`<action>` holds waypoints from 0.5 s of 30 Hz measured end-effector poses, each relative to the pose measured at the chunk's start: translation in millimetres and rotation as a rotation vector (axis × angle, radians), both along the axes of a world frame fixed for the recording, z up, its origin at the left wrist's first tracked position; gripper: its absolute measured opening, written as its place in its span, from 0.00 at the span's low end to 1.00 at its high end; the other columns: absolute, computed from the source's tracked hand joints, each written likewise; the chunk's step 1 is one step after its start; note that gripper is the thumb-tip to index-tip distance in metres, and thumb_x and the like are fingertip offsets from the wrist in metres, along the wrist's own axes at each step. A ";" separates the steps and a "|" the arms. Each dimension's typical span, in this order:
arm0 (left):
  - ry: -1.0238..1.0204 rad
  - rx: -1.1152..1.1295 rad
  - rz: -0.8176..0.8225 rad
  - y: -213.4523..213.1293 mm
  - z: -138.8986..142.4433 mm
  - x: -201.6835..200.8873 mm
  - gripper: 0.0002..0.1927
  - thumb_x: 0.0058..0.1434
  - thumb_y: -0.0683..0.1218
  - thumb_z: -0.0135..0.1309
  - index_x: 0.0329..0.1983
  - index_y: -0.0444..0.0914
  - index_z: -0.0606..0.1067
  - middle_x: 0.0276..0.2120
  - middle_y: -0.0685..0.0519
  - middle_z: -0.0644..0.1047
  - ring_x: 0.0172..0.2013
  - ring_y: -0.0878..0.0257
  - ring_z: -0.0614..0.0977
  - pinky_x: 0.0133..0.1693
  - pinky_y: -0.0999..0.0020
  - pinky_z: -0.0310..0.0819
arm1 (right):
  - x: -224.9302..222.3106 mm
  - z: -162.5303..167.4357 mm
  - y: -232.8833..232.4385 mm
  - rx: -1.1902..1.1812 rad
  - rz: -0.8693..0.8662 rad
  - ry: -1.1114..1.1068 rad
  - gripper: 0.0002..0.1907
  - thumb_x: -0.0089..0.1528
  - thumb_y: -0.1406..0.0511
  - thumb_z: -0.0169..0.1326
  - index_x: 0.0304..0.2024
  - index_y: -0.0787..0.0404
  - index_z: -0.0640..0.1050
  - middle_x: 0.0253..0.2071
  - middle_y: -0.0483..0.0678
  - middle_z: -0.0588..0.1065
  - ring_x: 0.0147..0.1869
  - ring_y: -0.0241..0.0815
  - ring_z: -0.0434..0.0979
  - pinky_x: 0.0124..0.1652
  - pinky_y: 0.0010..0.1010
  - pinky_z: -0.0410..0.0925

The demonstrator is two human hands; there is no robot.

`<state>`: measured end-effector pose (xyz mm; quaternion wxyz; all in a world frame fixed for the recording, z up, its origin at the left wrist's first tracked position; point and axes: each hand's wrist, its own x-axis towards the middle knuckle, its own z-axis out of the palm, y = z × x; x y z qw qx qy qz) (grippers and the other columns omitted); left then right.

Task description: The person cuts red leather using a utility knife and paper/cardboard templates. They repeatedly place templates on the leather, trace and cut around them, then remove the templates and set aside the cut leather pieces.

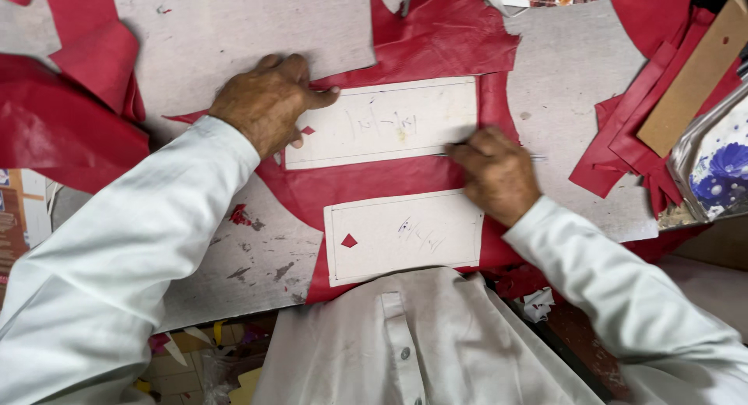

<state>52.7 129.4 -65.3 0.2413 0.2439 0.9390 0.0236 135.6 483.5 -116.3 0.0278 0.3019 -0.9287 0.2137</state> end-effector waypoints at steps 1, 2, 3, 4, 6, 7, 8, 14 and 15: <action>0.000 -0.016 0.013 2.0 -0.4 2.3 0.39 0.48 0.42 0.69 0.65 0.55 0.73 0.54 0.50 0.72 0.58 0.52 0.72 0.56 0.59 0.73 | -1.7 2.8 30.7 0.034 -0.036 0.012 0.24 0.48 0.81 0.60 0.45 0.60 0.86 0.34 0.49 0.75 0.42 0.47 0.77 0.37 0.37 0.74; -0.003 -0.034 0.026 3.8 -0.3 5.3 0.39 0.49 0.42 0.68 0.65 0.55 0.73 0.54 0.50 0.72 0.59 0.53 0.72 0.57 0.59 0.73 | -5.1 9.0 59.4 0.064 -0.074 0.033 0.20 0.52 0.80 0.62 0.45 0.60 0.86 0.36 0.48 0.76 0.43 0.46 0.77 0.39 0.36 0.74; 0.088 0.007 0.004 6.9 -0.3 10.8 0.36 0.53 0.40 0.67 0.65 0.53 0.73 0.57 0.49 0.72 0.59 0.53 0.72 0.57 0.59 0.72 | -9.0 17.1 83.2 0.094 -0.107 0.056 0.17 0.56 0.79 0.64 0.46 0.60 0.85 0.39 0.48 0.77 0.45 0.46 0.78 0.41 0.36 0.74; 0.187 0.049 -0.012 11.5 0.0 16.9 0.32 0.57 0.39 0.65 0.65 0.52 0.74 0.59 0.48 0.72 0.59 0.53 0.73 0.57 0.60 0.72 | -11.8 28.4 101.1 0.109 -0.149 0.011 0.14 0.59 0.78 0.64 0.45 0.59 0.85 0.38 0.47 0.77 0.44 0.44 0.78 0.42 0.34 0.75; 0.248 0.113 0.028 20.1 2.1 26.6 0.34 0.56 0.36 0.64 0.66 0.48 0.74 0.61 0.47 0.71 0.59 0.52 0.72 0.58 0.59 0.71 | -17.9 47.2 112.9 0.201 -0.236 -0.066 0.12 0.59 0.76 0.65 0.43 0.59 0.85 0.37 0.49 0.78 0.41 0.45 0.79 0.42 0.35 0.75; 0.207 0.135 0.086 26.8 2.8 31.6 0.38 0.51 0.34 0.63 0.67 0.45 0.72 0.61 0.47 0.70 0.59 0.51 0.72 0.59 0.59 0.70 | -20.1 55.0 110.2 0.278 -0.277 -0.102 0.13 0.56 0.76 0.66 0.42 0.59 0.86 0.37 0.51 0.79 0.40 0.47 0.79 0.40 0.37 0.75; 0.165 0.158 0.144 33.6 3.5 33.9 0.43 0.45 0.32 0.63 0.69 0.43 0.71 0.60 0.46 0.70 0.59 0.51 0.71 0.60 0.58 0.69 | -22.2 59.9 101.6 0.355 -0.318 -0.140 0.15 0.53 0.75 0.67 0.42 0.59 0.87 0.37 0.53 0.80 0.38 0.50 0.80 0.39 0.40 0.75; 0.050 0.252 0.365 59.0 8.9 19.1 0.47 0.33 0.47 0.78 0.60 0.38 0.72 0.56 0.45 0.70 0.60 0.45 0.67 0.62 0.55 0.60 | -34.8 34.4 27.0 -0.269 -0.539 -0.429 0.10 0.59 0.69 0.69 0.40 0.65 0.83 0.38 0.57 0.83 0.36 0.43 0.82 0.40 0.35 0.75; -0.008 0.181 0.357 60.2 9.2 12.8 0.42 0.37 0.49 0.77 0.58 0.40 0.74 0.56 0.47 0.71 0.60 0.47 0.68 0.63 0.56 0.61 | -42.1 29.3 22.9 -0.366 -0.482 -0.433 0.07 0.61 0.70 0.67 0.40 0.65 0.83 0.39 0.55 0.83 0.39 0.41 0.83 0.44 0.33 0.76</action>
